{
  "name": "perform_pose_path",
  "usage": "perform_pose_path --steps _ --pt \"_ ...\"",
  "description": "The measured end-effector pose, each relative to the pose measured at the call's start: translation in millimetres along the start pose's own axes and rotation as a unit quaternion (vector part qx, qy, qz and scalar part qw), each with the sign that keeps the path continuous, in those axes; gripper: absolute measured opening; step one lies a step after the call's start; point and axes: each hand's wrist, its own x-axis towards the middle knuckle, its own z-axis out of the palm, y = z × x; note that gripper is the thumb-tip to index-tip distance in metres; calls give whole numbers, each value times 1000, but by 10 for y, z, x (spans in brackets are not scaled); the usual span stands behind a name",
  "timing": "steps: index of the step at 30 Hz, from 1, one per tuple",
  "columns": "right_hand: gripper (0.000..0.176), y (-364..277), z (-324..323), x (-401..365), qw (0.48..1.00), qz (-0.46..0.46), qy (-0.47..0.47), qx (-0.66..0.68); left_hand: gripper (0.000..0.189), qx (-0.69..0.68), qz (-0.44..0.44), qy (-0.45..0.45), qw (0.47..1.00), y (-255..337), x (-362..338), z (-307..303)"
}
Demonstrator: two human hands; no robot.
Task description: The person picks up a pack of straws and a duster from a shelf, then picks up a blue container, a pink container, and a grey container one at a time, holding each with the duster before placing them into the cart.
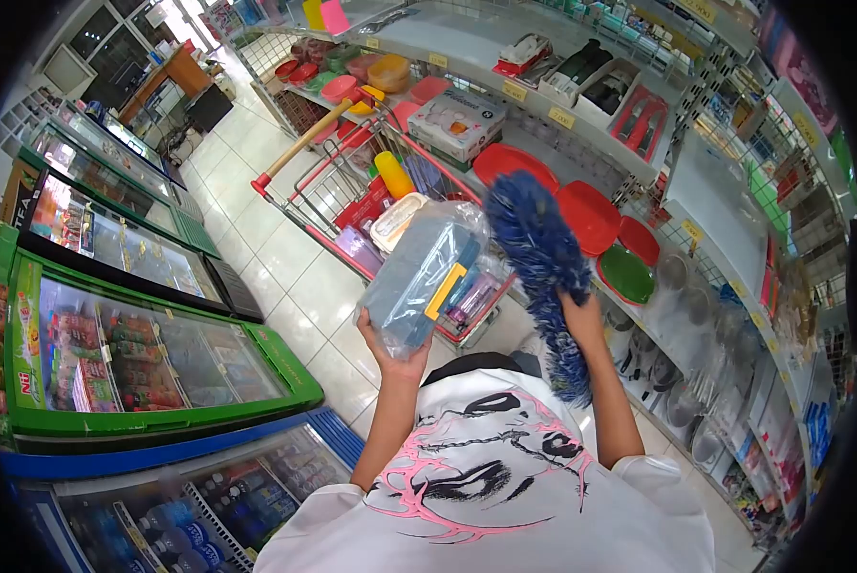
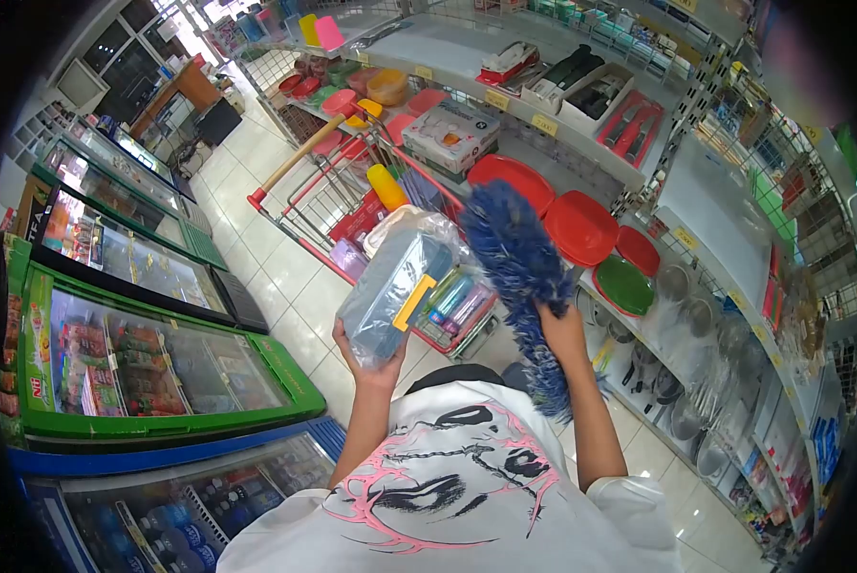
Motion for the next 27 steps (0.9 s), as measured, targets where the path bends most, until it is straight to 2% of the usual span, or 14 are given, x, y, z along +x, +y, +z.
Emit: perform_pose_path --steps 3,4,5,7,8,11,13,15,16,18,19,21,24,27 --pt "28 -118 -1 -306 989 -63 -8 132 61 18 15 -13 1000 19 -6 1" --pt "23 -41 -35 -415 982 149 -107 37 61 -4 1 -28 1000 24 67 -96" --pt "25 -115 50 -606 991 -32 -105 71 62 -26 -15 -43 999 24 102 -113" --pt "29 -489 -70 -782 935 -193 -249 -160 61 -17 -13 -51 998 -25 101 -72" --pt "29 -475 -49 -749 936 -192 -247 -159 61 -9 -9 -56 998 -55 73 -24" --pt "29 -236 151 -571 935 -187 -217 -208 58 14 6 -70 997 -74 -13 51" --pt "27 62 155 -318 999 -20 4 -31 60 23 -12 -31 999 -42 -67 58" --pt "27 -140 -78 -18 998 59 1 25 60 21 -9 -7 1000 -39 -68 6" --pt "27 -60 -127 41 998 56 -1 27 60 21 -6 -9 1000 -31 -79 -4" --pt "27 127 -173 113 991 -67 71 90 63 41 10 19 999 -31 -87 -18" --pt "27 -26 -195 -23 992 -65 69 88 63 40 9 22 999 -25 -67 -65" --pt "30 -502 -217 -438 998 50 -40 18 63 23 -10 -13 1000 -14 20 -192" --pt "33 -493 -6 -718 961 -162 -197 -103 62 18 -13 -37 999 -57 82 -229" --pt "33 -455 108 -659 916 -204 -277 -207 62 106 80 -107 985 -145 136 -300"
